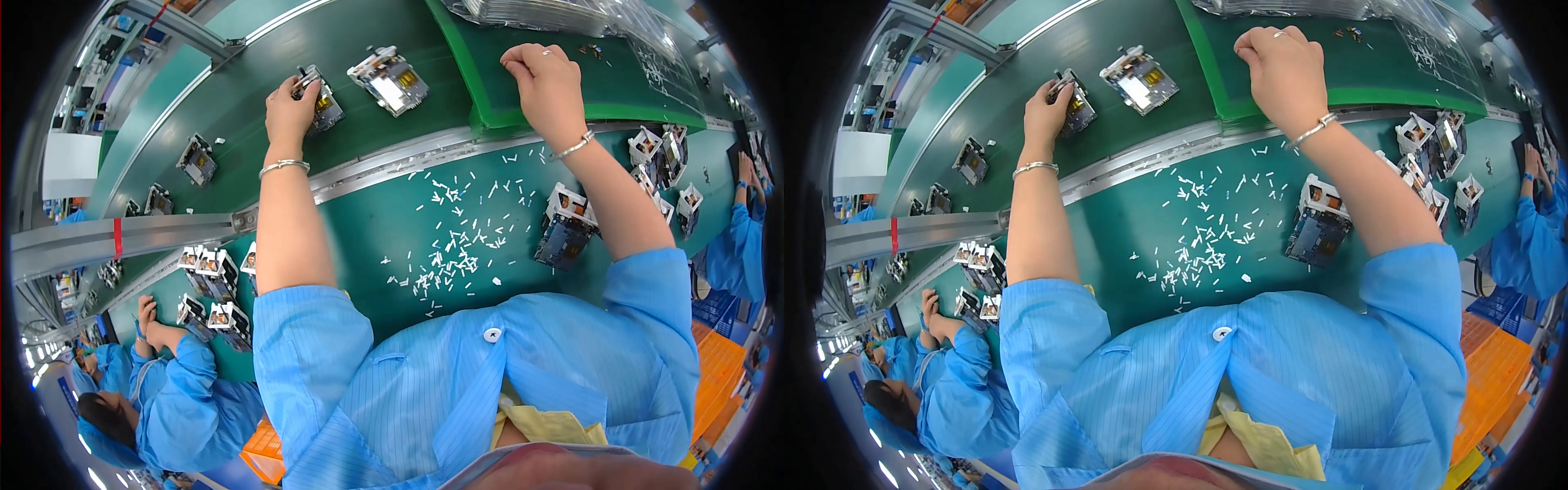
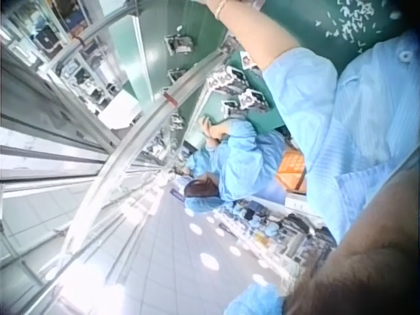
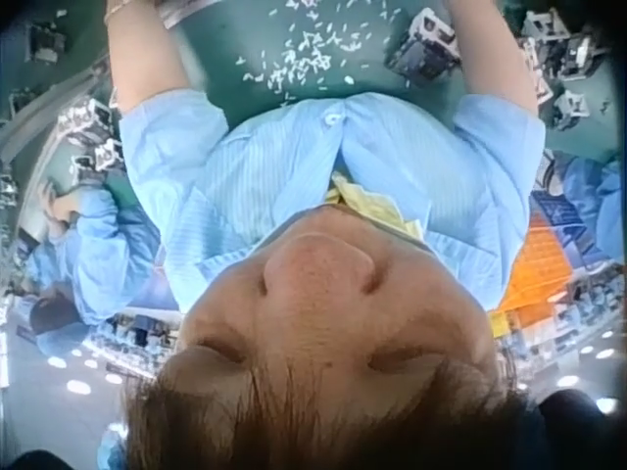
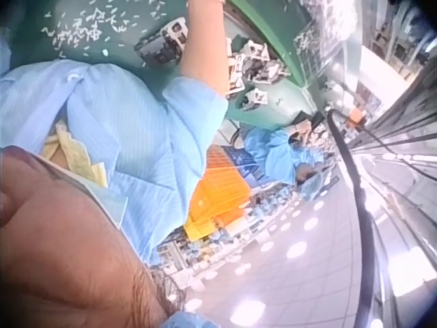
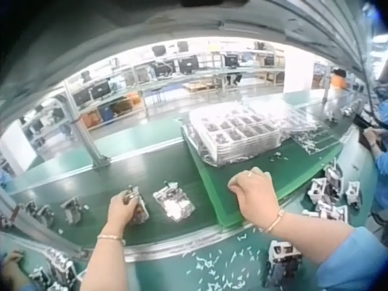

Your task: The person picks up a small component from a tray, fits it into an electronic device, and presses it into place by hand. After repeating this process, the person moves a stack of plastic trays to access more components.

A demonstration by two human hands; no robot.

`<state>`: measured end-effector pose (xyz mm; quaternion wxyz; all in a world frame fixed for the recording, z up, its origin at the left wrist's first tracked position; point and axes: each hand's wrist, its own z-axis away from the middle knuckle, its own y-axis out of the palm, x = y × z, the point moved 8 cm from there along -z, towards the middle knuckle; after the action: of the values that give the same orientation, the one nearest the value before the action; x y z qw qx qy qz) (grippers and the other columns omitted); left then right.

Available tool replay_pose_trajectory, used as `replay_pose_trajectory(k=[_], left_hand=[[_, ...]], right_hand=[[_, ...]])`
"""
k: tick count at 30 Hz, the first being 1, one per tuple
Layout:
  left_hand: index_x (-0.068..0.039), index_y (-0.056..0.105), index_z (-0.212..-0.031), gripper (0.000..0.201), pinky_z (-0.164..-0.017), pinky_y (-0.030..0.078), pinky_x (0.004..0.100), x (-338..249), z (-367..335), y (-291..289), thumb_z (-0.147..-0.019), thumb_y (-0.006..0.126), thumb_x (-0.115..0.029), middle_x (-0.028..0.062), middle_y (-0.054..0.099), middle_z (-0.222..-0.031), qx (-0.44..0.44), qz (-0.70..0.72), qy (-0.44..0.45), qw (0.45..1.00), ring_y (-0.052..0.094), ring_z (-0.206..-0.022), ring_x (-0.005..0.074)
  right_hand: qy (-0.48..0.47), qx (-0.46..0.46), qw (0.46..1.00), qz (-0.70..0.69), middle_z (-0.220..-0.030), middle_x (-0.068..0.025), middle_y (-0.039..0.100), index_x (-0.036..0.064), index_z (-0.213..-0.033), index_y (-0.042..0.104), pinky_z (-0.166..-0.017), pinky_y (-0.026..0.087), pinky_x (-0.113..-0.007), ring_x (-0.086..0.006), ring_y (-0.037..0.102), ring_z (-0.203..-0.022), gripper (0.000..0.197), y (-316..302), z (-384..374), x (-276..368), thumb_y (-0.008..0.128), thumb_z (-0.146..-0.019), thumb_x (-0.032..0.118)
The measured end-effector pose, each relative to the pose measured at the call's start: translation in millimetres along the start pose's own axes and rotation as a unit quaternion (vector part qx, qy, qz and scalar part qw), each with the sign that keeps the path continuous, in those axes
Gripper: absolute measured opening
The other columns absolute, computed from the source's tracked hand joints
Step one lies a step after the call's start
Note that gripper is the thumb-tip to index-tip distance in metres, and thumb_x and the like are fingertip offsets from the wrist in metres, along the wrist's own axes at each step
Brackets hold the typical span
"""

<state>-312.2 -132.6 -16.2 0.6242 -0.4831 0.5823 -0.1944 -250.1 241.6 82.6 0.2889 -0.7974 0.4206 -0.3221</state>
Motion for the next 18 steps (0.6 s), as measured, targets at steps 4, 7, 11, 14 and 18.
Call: replay_pose_trajectory(k=[4,7,11,14,18], left_hand=[[-0.014,0.069,-0.110,0.038,-0.091,0.045,0.0379,22.5,12.8,-1.8,-0.079,0.071,-0.035,0.0153,0.065,-0.106,0.019,0.101,0.001,0.995,0.056,-0.105,0.0296],[-0.012,0.072,-0.101,0.026,-0.086,0.047,0.0374,30.0,51.8,-28.3,-0.079,0.072,-0.026,0.0141,0.065,-0.099,-0.056,0.089,0.018,0.994,0.059,-0.098,0.0284],[-0.009,0.069,-0.097,0.014,-0.067,0.050,0.0315,31.8,117.8,-59.7,-0.083,0.066,-0.010,0.0096,0.059,-0.091,-0.124,0.131,0.041,0.983,0.060,-0.076,0.0193],[-0.001,0.065,-0.103,0.014,-0.051,0.044,0.0208,25.4,160.0,-72.2,-0.089,0.061,-0.004,0.0034,0.058,-0.086,-0.086,0.292,0.002,0.953,0.052,-0.059,0.0072],[-0.007,0.067,-0.096,0.014,-0.054,0.049,0.0252,17.4,211.3,-63.4,-0.084,0.065,-0.002,0.0055,0.057,-0.084,0.036,0.319,-0.038,0.946,0.058,-0.063,0.0132]], right_hand=[[0.074,-0.027,0.977,-0.197,-0.081,-0.0003,0.067,0.0104,-0.090,0.064,-0.073,0.043,-0.033,-0.0185,0.059,-0.075,0.008,-6.6,8.7,4.0,0.058,-0.090,0.015],[0.227,0.044,0.892,-0.388,-0.083,0.0004,0.067,0.0087,-0.093,0.063,-0.072,0.043,-0.024,-0.0103,0.056,-0.072,0.010,4.8,32.6,3.6,0.055,-0.094,0.014],[0.261,0.181,0.728,-0.607,-0.090,0.0019,0.064,0.0067,-0.098,0.062,-0.071,0.041,-0.019,-0.0040,0.051,-0.076,0.011,31.0,78.9,50.2,0.054,-0.096,0.014],[0.244,0.226,0.678,-0.656,-0.090,0.0032,0.059,0.0064,-0.099,0.061,-0.070,0.041,-0.019,-0.0035,0.049,-0.078,0.010,40.0,107.9,79.3,0.054,-0.096,0.013],[0.245,0.283,0.641,-0.669,-0.089,0.0032,0.058,0.0049,-0.098,0.061,-0.071,0.040,-0.020,-0.0051,0.050,-0.079,0.007,42.3,129.6,105.4,0.056,-0.095,0.010]])
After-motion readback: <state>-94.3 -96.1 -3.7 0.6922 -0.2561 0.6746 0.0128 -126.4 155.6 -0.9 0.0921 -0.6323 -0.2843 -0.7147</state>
